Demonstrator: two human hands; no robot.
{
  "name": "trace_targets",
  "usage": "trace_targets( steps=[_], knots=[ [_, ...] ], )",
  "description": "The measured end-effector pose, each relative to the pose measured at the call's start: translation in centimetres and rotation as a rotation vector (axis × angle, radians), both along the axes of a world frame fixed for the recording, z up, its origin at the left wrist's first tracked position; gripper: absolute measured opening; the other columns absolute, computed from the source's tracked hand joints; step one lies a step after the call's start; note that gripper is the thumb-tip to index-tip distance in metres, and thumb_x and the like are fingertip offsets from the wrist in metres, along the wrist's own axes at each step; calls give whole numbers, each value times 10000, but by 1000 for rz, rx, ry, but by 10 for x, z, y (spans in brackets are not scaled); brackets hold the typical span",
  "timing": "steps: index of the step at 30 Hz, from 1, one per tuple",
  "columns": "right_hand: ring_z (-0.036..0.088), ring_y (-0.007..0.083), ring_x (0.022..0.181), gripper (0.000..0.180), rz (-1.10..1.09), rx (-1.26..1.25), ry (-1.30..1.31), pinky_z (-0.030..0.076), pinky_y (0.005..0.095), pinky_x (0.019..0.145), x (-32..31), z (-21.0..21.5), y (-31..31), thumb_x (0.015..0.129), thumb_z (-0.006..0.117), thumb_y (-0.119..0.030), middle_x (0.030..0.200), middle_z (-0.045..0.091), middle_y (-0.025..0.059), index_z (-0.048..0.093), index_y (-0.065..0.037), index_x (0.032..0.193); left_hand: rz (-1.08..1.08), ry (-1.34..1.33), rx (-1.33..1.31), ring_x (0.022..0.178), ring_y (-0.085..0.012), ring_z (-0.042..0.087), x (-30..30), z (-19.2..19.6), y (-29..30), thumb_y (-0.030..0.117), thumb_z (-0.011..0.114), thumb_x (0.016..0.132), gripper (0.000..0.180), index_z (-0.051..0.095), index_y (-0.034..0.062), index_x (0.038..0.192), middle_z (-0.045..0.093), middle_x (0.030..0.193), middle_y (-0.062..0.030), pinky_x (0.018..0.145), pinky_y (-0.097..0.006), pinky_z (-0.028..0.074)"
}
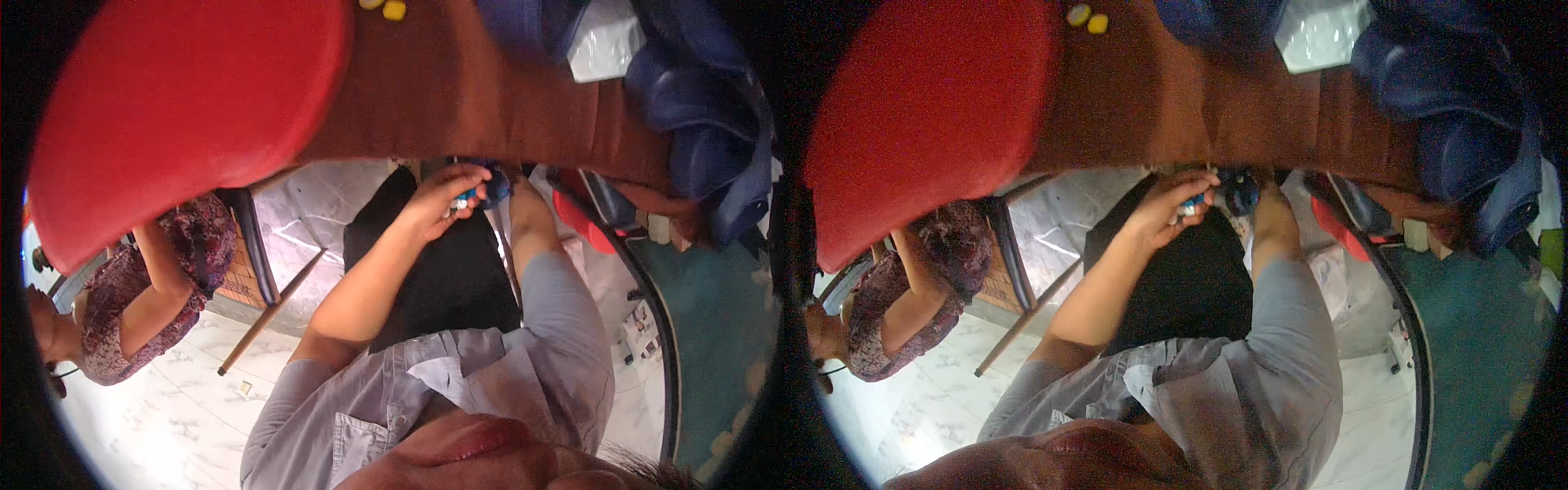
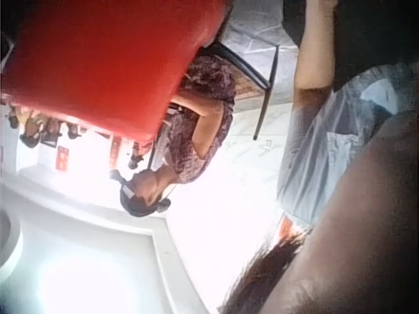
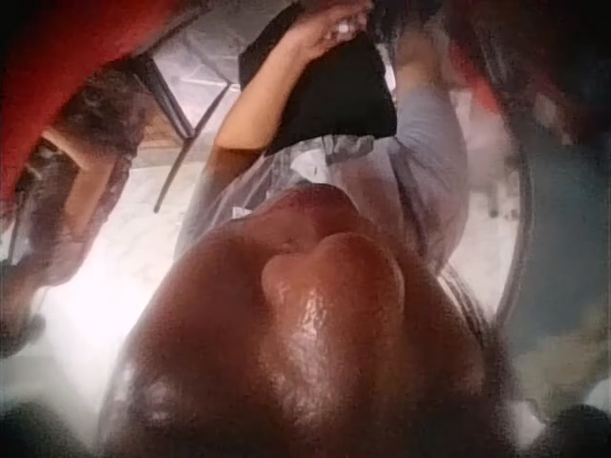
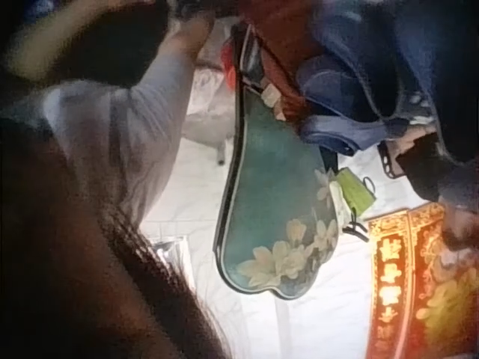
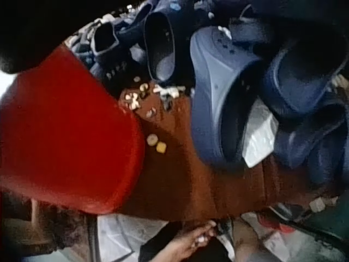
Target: Applying decorative charms to the holes of plastic clogs.
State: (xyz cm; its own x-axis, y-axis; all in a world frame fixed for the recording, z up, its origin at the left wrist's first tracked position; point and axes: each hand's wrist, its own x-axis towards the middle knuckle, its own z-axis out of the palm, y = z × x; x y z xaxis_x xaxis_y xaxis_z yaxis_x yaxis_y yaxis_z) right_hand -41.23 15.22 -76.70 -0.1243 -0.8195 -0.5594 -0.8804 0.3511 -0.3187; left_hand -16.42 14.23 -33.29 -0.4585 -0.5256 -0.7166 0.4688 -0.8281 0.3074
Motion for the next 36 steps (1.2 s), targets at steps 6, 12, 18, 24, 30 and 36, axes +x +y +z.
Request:
trace_targets(
  steps=[6,12,18,24,30,36],
  knots=[
    [625,338,1019,742,-87,-125,92,467,438,865,-37,45,107,671,817,-221,1045,670,204,500,-152,1338,42,29,77,621,-107,516,-31,-26,-9,100,580,939,128,533,12,1018,578,801,-72,431,-205,372],
    [574,244,1003,556,-1173,-14,-668,460,431,891,4,206,112,704,811,-147,1094,637,97,592,-75,1210,132,-89,129,615,-96,521,0,-19,22,132,601,931,175,563,18,1059,581,813,-37,451,-204,403],
    [585,259,987,499,-1417,-98,-792,472,393,898,0,287,104,713,810,-61,1103,627,108,599,-9,1163,-39,-125,41,660,-74,533,50,88,71,188,620,926,188,609,67,1070,583,808,-2,522,-190,417],
    [618,255,959,403,-1359,28,-617,497,368,858,27,396,96,728,798,-182,1083,666,118,683,-5,1070,-33,-267,76,671,-87,531,95,188,112,163,626,905,137,638,90,1021,589,789,-1,549,-218,414],
    [623,266,896,344,-1352,-112,-599,503,387,832,17,416,139,728,788,-144,1023,677,125,693,9,1021,-9,-230,28,634,-100,521,110,261,91,150,617,913,135,632,69,1020,579,759,-19,507,-211,396],
    [599,245,982,389,-1459,-204,-1009,484,354,889,27,576,128,798,750,-204,1091,637,107,647,2,1111,28,-193,-150,631,-106,533,148,326,31,84,580,877,158,629,43,1022,608,793,-38,499,-209,403]
  ],
)
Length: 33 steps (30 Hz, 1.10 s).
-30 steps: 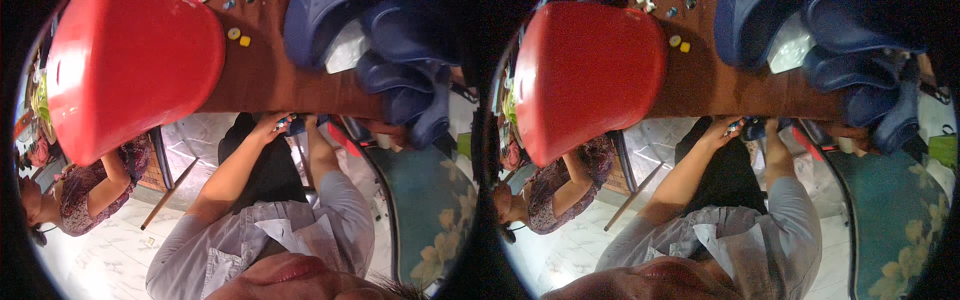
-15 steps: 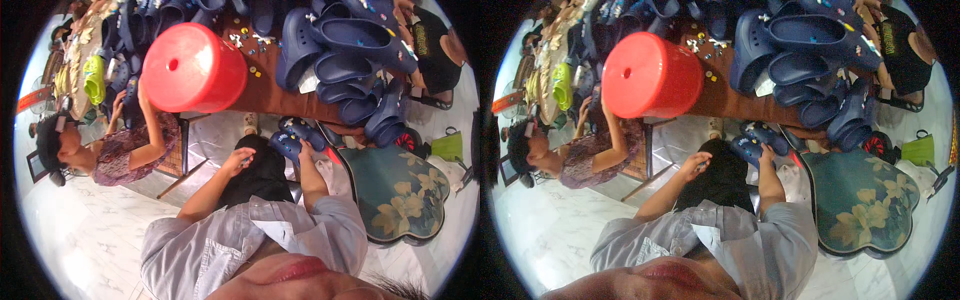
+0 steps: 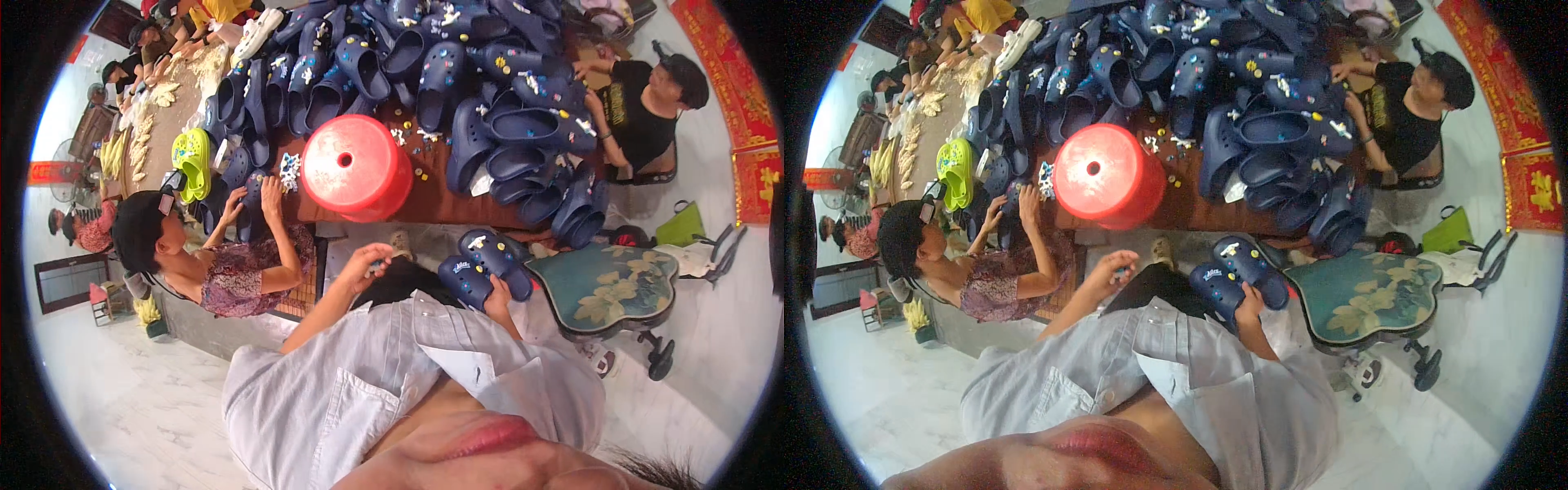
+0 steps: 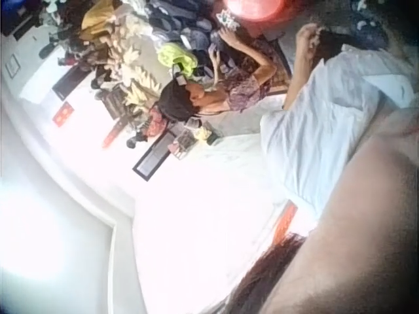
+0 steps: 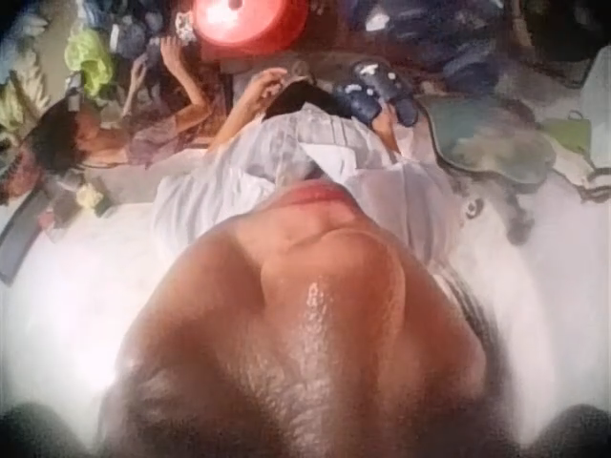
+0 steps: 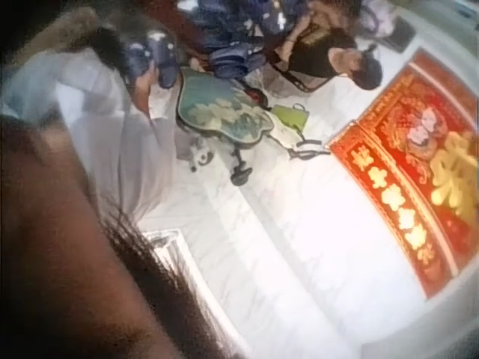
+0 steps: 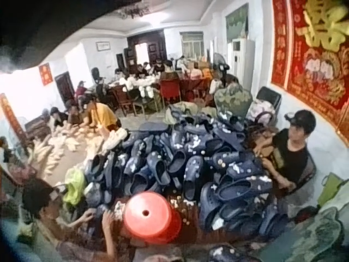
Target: Applying decorative charms to the holes of plastic clogs.
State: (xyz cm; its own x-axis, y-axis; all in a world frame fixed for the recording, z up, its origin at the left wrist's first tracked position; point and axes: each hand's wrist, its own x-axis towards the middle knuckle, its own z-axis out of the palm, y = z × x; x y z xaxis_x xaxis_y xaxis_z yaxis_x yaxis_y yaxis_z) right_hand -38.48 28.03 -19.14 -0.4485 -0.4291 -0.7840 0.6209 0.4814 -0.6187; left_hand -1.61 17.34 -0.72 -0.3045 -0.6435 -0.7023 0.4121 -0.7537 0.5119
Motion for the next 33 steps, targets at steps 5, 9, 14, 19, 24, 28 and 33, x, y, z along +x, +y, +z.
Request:
trace_targets(
  steps=[5,9,14,19,24,28,33],
  knots=[
    [580,238,1018,394,335,-426,346,468,369,928,12,131,-22,841,711,-222,1058,612,106,601,-4,1150,3,-13,-115,677,-100,579,32,30,-60,84,556,889,171,625,32,1037,624,807,-40,546,-197,451],
    [561,224,1078,200,390,-603,515,446,383,972,15,150,-85,905,640,-168,1109,589,77,589,-69,1071,83,50,-163,700,-113,597,48,34,-84,66,546,878,192,601,1,1051,632,827,-69,553,-204,466],
    [567,223,1080,205,-59,-720,-269,449,378,967,63,268,-223,919,598,-73,1138,602,64,565,-84,1121,172,76,-141,691,-120,590,48,31,-95,58,557,864,195,594,0,1046,629,829,-78,537,-210,461],
    [579,213,997,223,-25,-976,-365,469,344,881,50,249,-372,888,623,-9,1089,609,63,562,-70,1093,219,57,-113,678,-123,580,47,43,-93,60,575,849,203,591,2,1043,627,824,-79,525,-219,453],
    [593,213,900,120,-160,-912,-526,491,340,802,16,205,-538,901,562,12,967,623,87,571,-52,1003,423,-47,-163,667,-122,573,57,52,-69,53,551,860,178,596,11,1027,621,817,-74,513,-211,439],
    [598,220,837,61,-233,-823,-606,503,346,741,-23,172,-643,950,514,-56,867,600,100,569,-28,951,633,-100,-140,663,-126,564,49,68,-40,63,545,871,170,596,12,1025,619,821,-72,526,-220,439],
    [532,249,1059,176,-262,-693,-580,491,397,842,9,158,-663,940,523,-47,1165,542,146,508,26,1099,827,-95,-45,675,-128,557,25,58,-2,86,559,880,170,596,19,1031,616,823,-70,540,-223,438]
  ],
)
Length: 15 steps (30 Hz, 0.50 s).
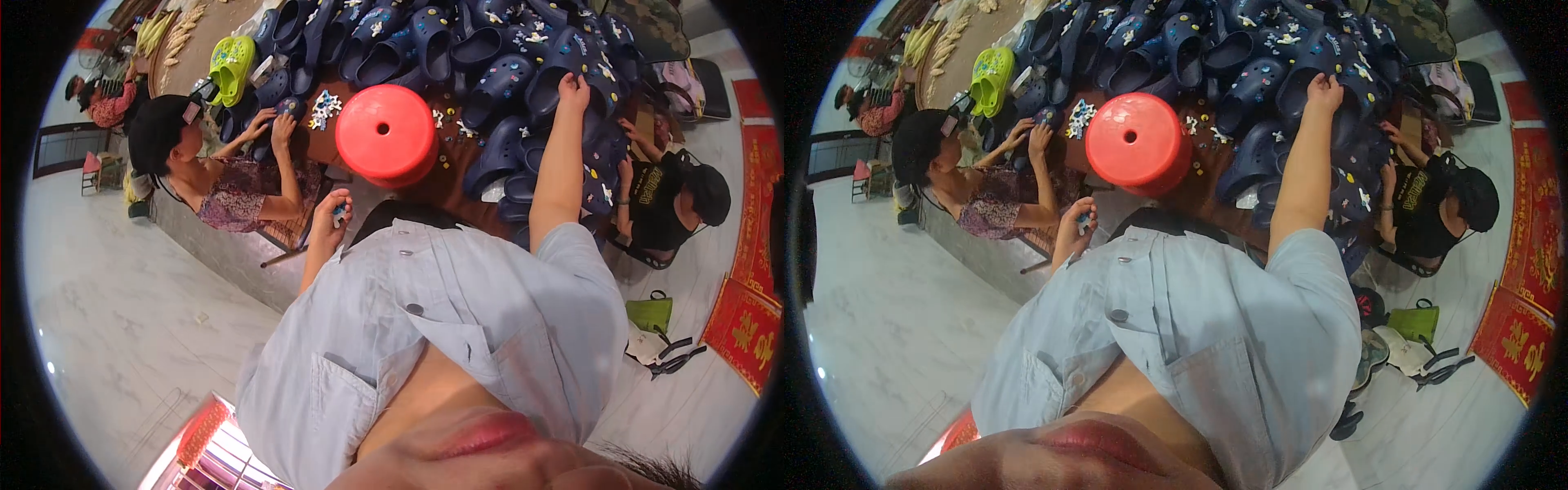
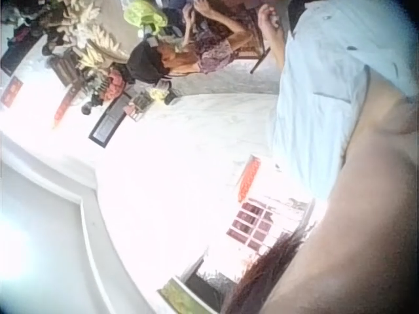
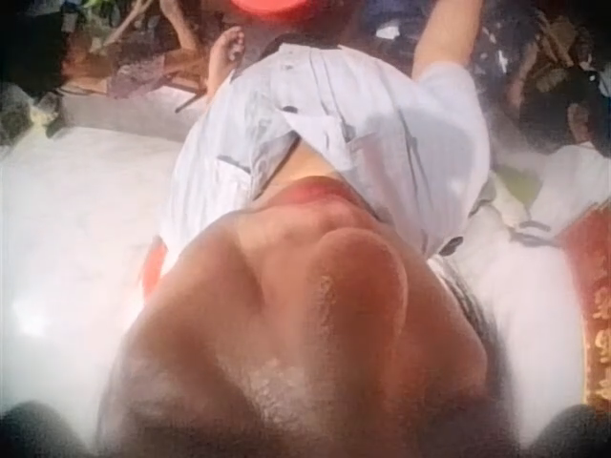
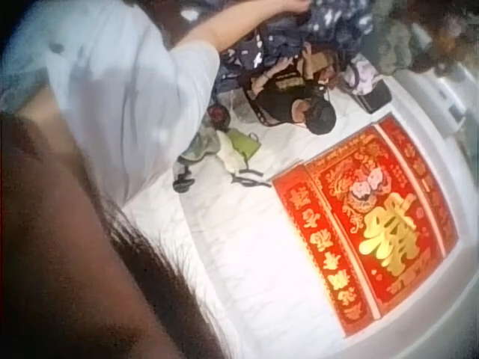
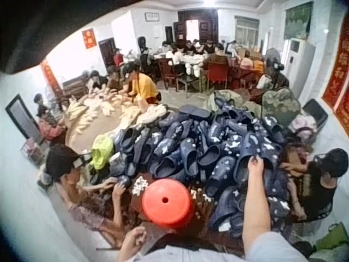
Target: Applying decorative charms to the holes of plastic clogs.
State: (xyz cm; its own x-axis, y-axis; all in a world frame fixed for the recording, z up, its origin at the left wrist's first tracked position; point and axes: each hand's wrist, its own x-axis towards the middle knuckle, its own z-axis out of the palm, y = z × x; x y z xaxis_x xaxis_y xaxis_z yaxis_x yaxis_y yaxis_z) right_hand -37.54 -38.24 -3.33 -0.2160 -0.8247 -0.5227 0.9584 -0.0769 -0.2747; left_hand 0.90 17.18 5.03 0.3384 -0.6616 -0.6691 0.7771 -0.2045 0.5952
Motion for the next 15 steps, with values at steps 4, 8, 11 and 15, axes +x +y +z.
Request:
trace_targets(
  steps=[4,8,11,15],
  knots=[
    [487,275,1172,303,27,-73,52,449,418,935,-9,-7,11,914,554,-75,1296,484,154,493,27,1193,-23,20,10,699,-120,549,-17,-2,-2,109,565,884,173,594,22,1030,609,828,-59,554,-223,431],
    [379,304,1316,439,45,-35,39,347,457,1061,-18,-2,21,875,585,-131,1380,427,186,466,17,1271,-123,1,6,713,-108,541,-10,-1,-20,99,544,880,174,593,19,1026,604,843,-47,581,-224,429],
    [316,324,1364,481,81,-26,25,287,477,1108,4,8,51,859,589,-148,1436,365,208,448,16,1289,-158,-43,-11,717,-98,533,-2,9,-31,102,551,895,190,588,17,1061,583,841,-29,593,-215,429],
    [261,368,1380,531,106,24,30,235,493,1139,20,12,82,855,589,-160,1494,263,242,399,38,1309,-244,-84,-89,693,-105,552,21,-3,-38,105,549,896,180,602,13,1041,615,855,-47,571,-205,436]
  ],
)
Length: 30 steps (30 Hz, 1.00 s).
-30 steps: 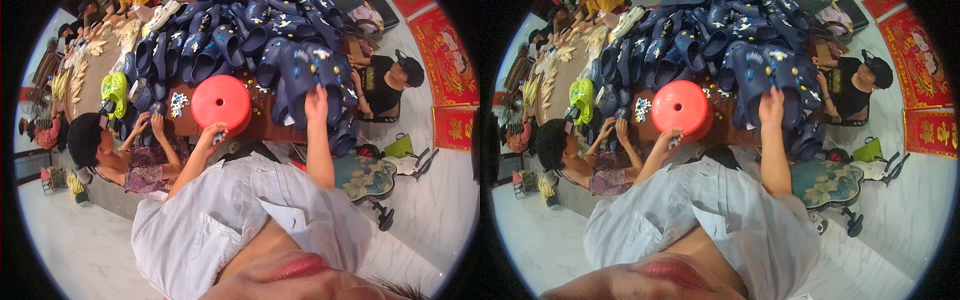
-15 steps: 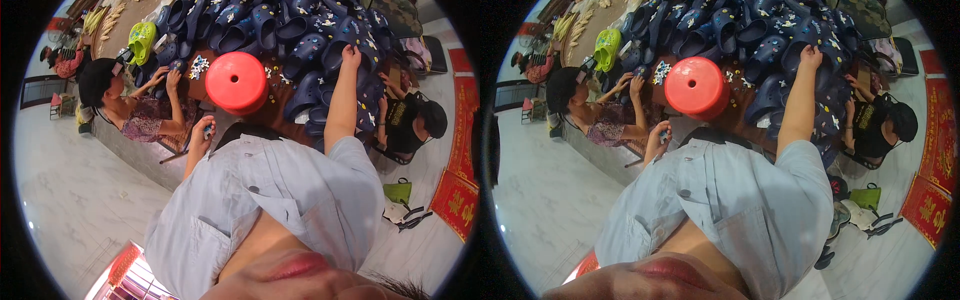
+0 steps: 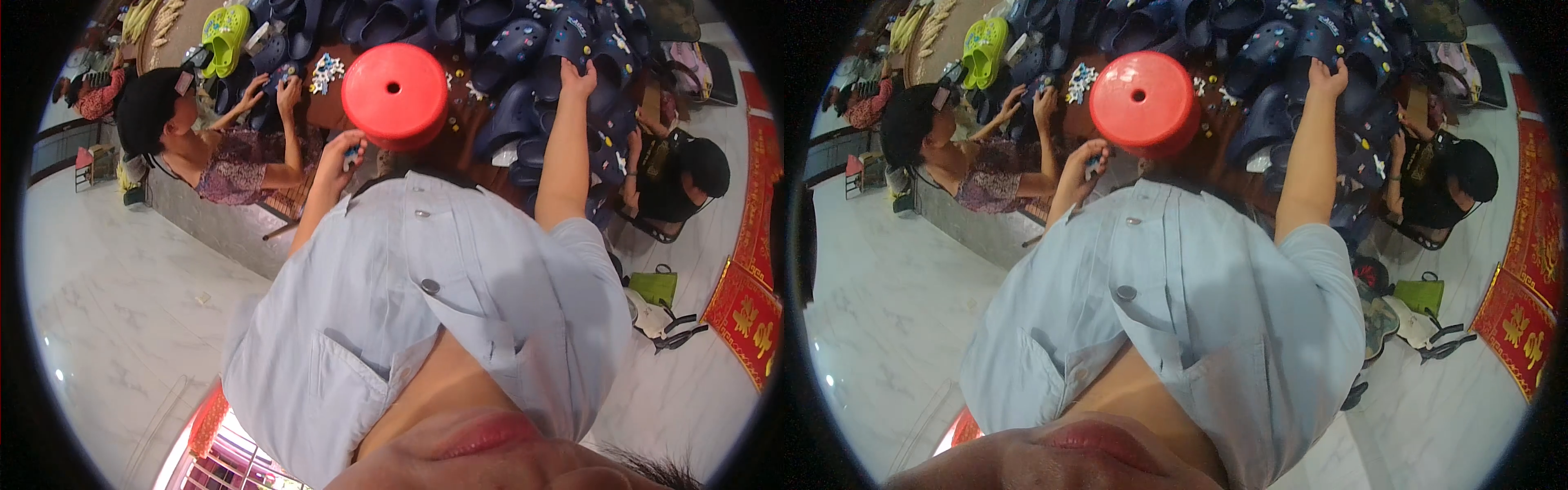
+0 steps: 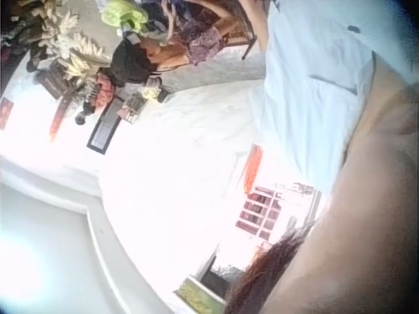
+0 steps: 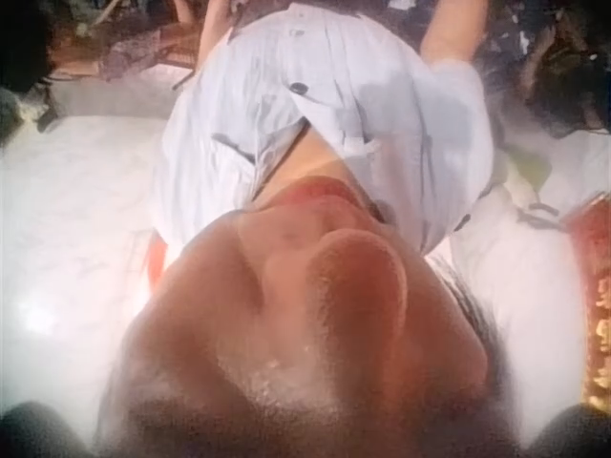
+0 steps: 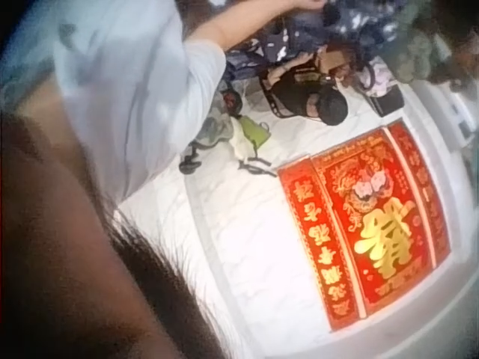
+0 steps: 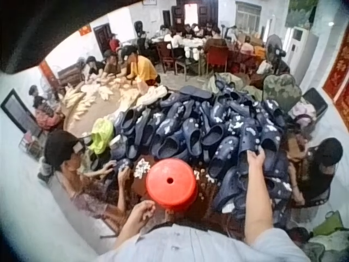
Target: Applying decorative charms to the holes of plastic clogs.
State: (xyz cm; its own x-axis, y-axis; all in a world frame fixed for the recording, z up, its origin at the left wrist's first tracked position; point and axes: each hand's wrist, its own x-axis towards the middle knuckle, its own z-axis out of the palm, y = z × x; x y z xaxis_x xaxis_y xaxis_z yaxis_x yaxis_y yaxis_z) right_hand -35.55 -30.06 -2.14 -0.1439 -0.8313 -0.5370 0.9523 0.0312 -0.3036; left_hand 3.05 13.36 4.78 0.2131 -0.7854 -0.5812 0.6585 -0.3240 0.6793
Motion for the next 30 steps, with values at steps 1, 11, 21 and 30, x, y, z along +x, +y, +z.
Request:
trace_targets(
  steps=[1,11,21,30],
  knots=[
    [260,376,1377,541,23,25,28,232,492,1140,9,-1,9,854,593,-161,1491,259,252,389,44,1311,15,-2,-8,693,-116,565,4,-4,3,101,552,889,179,606,5,1030,620,842,-57,550,-210,442],
    [369,424,1324,495,-41,-59,163,328,516,1071,-22,-26,38,932,490,-151,1514,241,220,402,-211,1416,-171,33,57,686,-122,562,12,-8,-23,76,563,878,150,616,0,995,623,837,-60,551,-212,434],
    [637,228,717,575,370,-118,660,521,317,617,71,-60,177,736,666,40,823,615,139,397,-46,1236,-275,-245,70,669,-113,570,23,-15,-69,84,551,886,178,638,-11,1008,638,817,-57,535,-219,437],
    [630,247,805,522,929,432,1090,547,378,657,158,-214,250,818,570,40,1024,591,171,409,-63,1304,-371,-1199,-226,673,-204,637,1,-41,-166,94,584,834,151,661,26,944,657,745,-109,604,-338,483]
  ],
)
